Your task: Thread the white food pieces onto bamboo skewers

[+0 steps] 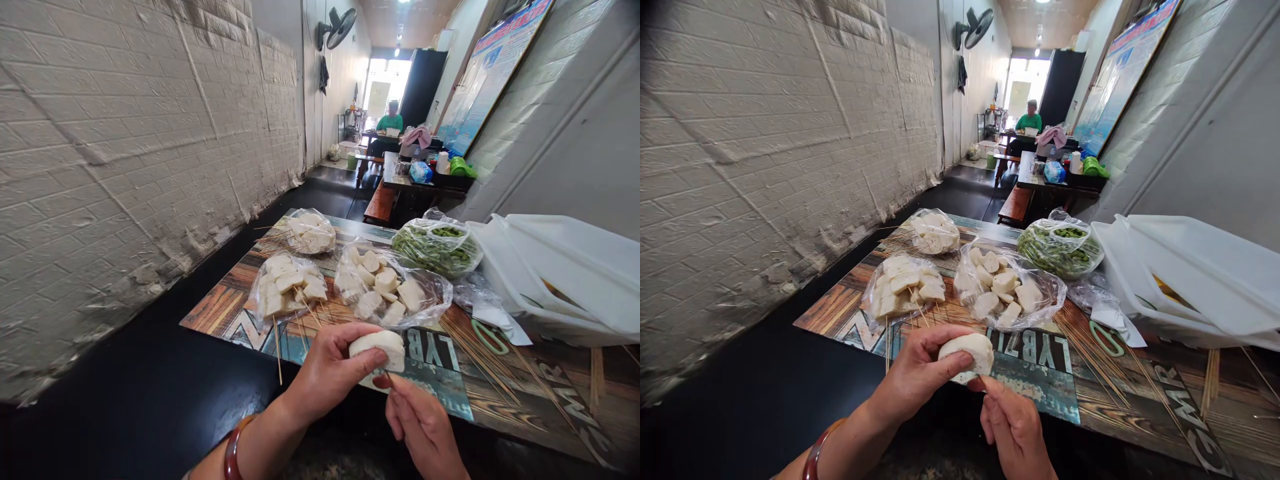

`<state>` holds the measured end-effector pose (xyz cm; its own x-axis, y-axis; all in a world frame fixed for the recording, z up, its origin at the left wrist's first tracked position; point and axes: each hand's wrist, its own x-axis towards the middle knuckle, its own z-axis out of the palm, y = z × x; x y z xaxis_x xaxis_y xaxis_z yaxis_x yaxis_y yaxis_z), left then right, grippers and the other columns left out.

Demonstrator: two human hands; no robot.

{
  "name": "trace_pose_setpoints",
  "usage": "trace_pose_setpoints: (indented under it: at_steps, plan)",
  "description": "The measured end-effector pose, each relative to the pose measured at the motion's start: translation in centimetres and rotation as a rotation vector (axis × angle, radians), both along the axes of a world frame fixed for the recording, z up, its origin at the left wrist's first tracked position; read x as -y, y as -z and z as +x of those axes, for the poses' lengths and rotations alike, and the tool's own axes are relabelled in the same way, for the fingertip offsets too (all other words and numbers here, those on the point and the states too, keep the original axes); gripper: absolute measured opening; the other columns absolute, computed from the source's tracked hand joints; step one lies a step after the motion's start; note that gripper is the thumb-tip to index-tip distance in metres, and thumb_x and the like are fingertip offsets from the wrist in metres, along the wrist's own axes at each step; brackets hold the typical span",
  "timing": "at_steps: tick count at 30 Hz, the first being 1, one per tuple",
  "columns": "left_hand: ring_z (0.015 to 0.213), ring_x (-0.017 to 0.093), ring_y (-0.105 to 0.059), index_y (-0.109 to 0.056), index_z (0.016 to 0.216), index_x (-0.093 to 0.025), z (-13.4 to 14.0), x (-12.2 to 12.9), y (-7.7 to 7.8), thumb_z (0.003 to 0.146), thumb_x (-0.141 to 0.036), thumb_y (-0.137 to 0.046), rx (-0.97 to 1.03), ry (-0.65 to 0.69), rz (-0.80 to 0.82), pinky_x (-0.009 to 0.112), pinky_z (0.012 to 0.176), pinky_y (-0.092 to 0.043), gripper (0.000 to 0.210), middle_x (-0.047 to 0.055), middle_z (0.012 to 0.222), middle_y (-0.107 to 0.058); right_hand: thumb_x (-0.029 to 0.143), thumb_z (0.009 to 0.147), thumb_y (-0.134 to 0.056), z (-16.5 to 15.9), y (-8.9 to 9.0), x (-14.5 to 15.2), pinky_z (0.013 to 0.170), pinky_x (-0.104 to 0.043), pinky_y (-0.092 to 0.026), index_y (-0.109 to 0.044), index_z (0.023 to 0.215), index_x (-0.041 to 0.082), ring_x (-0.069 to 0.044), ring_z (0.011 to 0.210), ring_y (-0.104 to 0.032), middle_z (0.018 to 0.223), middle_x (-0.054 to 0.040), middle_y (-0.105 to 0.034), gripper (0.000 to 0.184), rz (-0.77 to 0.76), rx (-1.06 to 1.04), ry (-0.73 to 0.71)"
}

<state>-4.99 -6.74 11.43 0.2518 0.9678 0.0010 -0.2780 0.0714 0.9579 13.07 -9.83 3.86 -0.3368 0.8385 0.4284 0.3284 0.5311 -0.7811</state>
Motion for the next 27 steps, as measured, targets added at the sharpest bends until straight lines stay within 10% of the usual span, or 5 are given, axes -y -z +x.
trace_pose_setpoints:
  at_steps: [20,27]
  plan:
    - [0.055,0.009,-0.051,-0.077,0.087,-0.011,1.4,0.3,0.3,0.075,-0.041,-0.076,-0.049,0.083,-0.054,0.021,0.054,-0.041,0.032,0.002,0.065,-0.065,0.034,0.105,-0.034,-0.9,-0.3,-0.1,0.052,-0.023,-0.039,-0.046,0.059,0.023,-0.011,0.044,-0.050,0.047,0.0038,-0.051,0.049,-0.079,-0.026,0.057]
    - [0.103,0.025,-0.066,-0.061,0.130,-0.019,-0.1,-2.8,-0.7,0.074,-0.043,-0.078,-0.127,0.049,0.109,0.038,0.090,-0.052,0.064,0.015,0.121,-0.069,0.052,0.099,-0.048,2.0,1.2,-1.9,0.039,-0.023,-0.026,-0.064,0.083,0.019,-0.010,0.040,-0.037,0.049,0.0052,-0.048,0.040,-0.448,-0.410,0.204]
